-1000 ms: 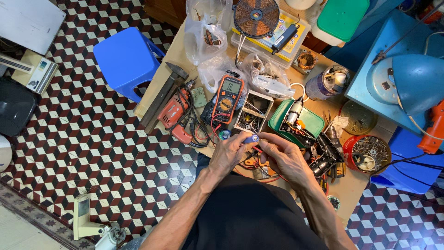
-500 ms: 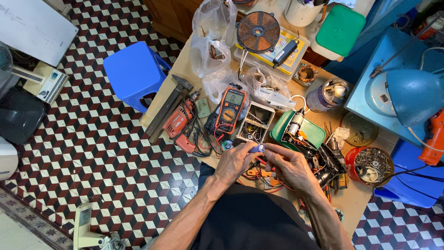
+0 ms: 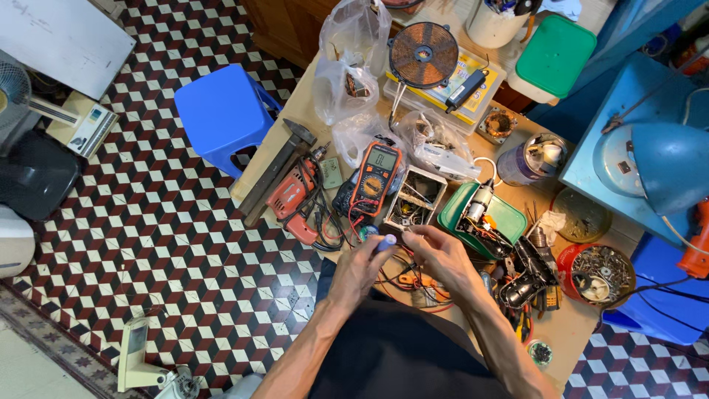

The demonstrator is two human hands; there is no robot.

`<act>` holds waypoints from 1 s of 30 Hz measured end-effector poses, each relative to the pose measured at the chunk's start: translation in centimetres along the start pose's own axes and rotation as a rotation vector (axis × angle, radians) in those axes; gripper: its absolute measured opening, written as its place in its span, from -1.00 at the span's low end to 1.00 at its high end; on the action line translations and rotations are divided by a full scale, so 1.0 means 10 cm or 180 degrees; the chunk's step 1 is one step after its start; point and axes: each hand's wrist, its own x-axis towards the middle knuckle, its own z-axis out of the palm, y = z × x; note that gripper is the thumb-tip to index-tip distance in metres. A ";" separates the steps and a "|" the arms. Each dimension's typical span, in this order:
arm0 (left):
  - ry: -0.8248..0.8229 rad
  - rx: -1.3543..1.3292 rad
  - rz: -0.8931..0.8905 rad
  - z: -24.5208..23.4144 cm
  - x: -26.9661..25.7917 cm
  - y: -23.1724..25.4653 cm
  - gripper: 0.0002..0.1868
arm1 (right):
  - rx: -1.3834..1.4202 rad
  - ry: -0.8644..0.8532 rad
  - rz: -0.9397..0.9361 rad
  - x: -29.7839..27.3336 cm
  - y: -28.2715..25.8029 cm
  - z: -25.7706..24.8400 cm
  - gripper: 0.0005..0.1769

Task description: The person disassembles a black plastic device, retrieves a small cylindrical component from a plastic bag, and uses a multimeter to test the component. The person then uses a screwdriver to manipulate the component and places it into the device.

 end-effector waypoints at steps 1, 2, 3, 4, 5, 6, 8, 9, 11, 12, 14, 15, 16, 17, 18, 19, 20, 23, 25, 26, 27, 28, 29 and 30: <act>0.0105 -0.0098 -0.0233 -0.08 -0.04 -0.04 -0.75 | -0.0284 0.0146 -0.0093 0.14 0.00 0.08 -0.53; 0.0211 -0.0196 -0.0465 -0.16 -0.08 -0.07 -0.73 | -0.0568 0.0294 -0.0187 0.32 0.00 0.18 -0.53; 0.0308 -0.0282 -0.0687 -0.24 -0.10 -0.10 -0.71 | -0.0835 0.0451 -0.0283 0.51 0.01 0.28 -0.51; 0.0374 -0.0705 -0.0779 -0.31 -0.12 -0.10 -0.72 | -0.0909 0.0593 -0.0348 0.68 0.03 0.39 -0.62; 0.0428 -0.1127 -0.0861 -0.38 -0.12 -0.11 -0.73 | -0.0975 0.0748 -0.0409 0.85 0.07 0.49 -0.71; 0.0481 -0.1548 -0.0943 -0.45 -0.11 -0.10 -0.74 | -0.1095 0.0888 -0.0562 1.02 0.10 0.59 -0.70; 0.0576 -0.1713 -0.0967 -0.60 -0.05 -0.08 -0.74 | -0.1344 0.1191 -0.0854 1.35 0.15 0.78 -0.68; 0.0612 -0.1793 -0.0972 -0.69 0.00 -0.08 -0.75 | -0.1438 0.1315 -0.0883 1.48 0.19 0.86 -0.66; 0.0495 -0.1859 -0.0898 -0.88 0.08 -0.09 -0.75 | -0.1624 0.1576 -0.0921 1.70 0.26 1.02 -0.62; 0.0426 -0.1892 -0.0862 -0.97 0.14 -0.11 -0.75 | -0.1771 0.1635 -0.0912 1.79 0.28 1.08 -0.61; 0.0178 -0.1961 -0.0834 -1.13 0.26 -0.17 -0.75 | -0.2075 0.1759 -0.0846 1.88 0.34 1.16 -0.58; 0.0048 -0.1998 -0.0821 -1.21 0.34 -0.20 -0.75 | -0.2072 0.1809 -0.0823 1.90 0.35 1.18 -0.59; -0.0104 -0.1965 -0.0848 -1.28 0.41 -0.23 -0.76 | -0.2070 0.1860 -0.0800 1.92 0.35 1.20 -0.60; -0.0261 -0.1933 -0.0874 -1.32 0.47 -0.25 -0.76 | -0.2070 0.1914 -0.0773 1.93 0.34 1.22 -0.60; -0.0418 -0.1899 -0.0900 -1.35 0.53 -0.28 -0.76 | -0.2103 0.1964 -0.0782 1.94 0.33 1.23 -0.61; -0.0585 -0.1902 -0.0880 -1.39 0.60 -0.31 -0.76 | -0.2138 0.2019 -0.0773 1.93 0.32 1.24 -0.62; -0.0753 -0.1905 -0.0860 -1.42 0.68 -0.34 -0.75 | -0.2174 0.2072 -0.0763 1.92 0.30 1.26 -0.63; -0.1170 -0.1709 -0.0757 -1.51 0.89 -0.43 -0.74 | -0.2145 0.2150 -0.0889 1.88 0.26 1.30 -0.71; -0.1397 -0.1542 -0.0674 -1.55 1.02 -0.47 -0.74 | -0.2162 0.2265 -0.0724 1.87 0.24 1.32 -0.72; -0.1501 -0.1475 -0.0630 -1.56 1.08 -0.48 -0.74 | -0.2169 0.2317 -0.0648 1.87 0.24 1.34 -0.71; -0.1593 -0.1409 -0.0591 -1.57 1.12 -0.49 -0.74 | -0.2127 0.2395 -0.0603 1.88 0.23 1.36 -0.70; -0.1674 -0.1391 -0.0567 -1.58 1.15 -0.50 -0.74 | -0.2086 0.2473 -0.0558 1.89 0.22 1.39 -0.69; -0.1743 -0.1376 -0.0536 -1.59 1.17 -0.50 -0.74 | -0.2047 0.2549 -0.0525 1.90 0.21 1.41 -0.68; -0.1812 -0.1360 -0.0505 -1.60 1.20 -0.51 -0.74 | -0.1967 0.2598 -0.0335 1.92 0.19 1.44 -0.69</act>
